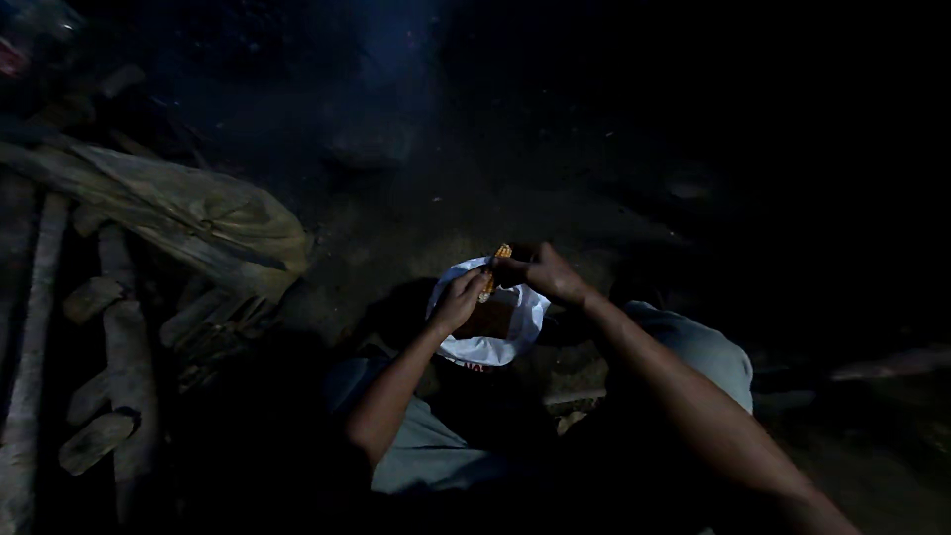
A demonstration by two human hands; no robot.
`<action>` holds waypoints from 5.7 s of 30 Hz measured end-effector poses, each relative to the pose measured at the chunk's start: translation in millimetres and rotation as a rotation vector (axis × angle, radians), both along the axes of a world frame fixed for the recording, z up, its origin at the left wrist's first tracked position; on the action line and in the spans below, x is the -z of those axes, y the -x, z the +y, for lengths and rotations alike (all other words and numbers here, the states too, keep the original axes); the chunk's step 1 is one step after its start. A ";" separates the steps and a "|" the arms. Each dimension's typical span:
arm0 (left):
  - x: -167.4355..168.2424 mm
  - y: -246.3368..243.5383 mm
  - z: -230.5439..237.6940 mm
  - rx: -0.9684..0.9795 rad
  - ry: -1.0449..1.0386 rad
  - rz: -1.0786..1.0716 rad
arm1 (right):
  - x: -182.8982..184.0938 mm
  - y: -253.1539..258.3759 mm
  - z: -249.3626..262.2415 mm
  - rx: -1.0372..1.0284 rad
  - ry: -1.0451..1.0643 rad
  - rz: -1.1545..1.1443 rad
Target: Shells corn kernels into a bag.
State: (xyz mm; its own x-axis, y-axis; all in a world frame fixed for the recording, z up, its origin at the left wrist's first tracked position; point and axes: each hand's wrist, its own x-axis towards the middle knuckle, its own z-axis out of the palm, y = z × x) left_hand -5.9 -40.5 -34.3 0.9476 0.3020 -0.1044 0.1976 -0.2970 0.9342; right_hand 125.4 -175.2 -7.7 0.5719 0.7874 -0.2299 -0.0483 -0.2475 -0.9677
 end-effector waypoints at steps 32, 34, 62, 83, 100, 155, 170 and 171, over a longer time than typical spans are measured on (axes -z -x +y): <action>-4.8 3.1 -4.8 -0.003 -0.146 -0.003 | 1.6 -2.9 -1.6 -0.074 -0.027 -0.007; -5.4 4.5 -5.5 -0.009 -0.163 0.001 | 2.4 -3.5 -2.1 -0.080 -0.033 -0.008; 2.4 -1.7 -0.2 -0.107 -0.075 -0.056 | -0.5 -6.5 -5.5 -0.151 -0.061 -0.001; -2.9 0.7 -1.5 -0.094 -0.224 -0.095 | -3.3 -4.4 -5.8 -0.188 -0.035 -0.082; -7.0 0.6 -3.1 -0.130 -0.167 0.010 | 2.6 -4.1 -3.7 -0.228 -0.007 -0.194; -9.5 1.4 -2.6 -0.109 -0.126 0.014 | -0.1 -3.7 -5.1 -0.340 0.066 -0.356; -2.9 -0.2 0.5 -0.087 -0.193 0.027 | -2.1 -3.0 -6.3 -0.379 0.111 -0.424; -2.9 -0.5 0.7 -0.095 -0.180 0.014 | -4.0 -3.6 -6.5 -0.380 0.115 -0.418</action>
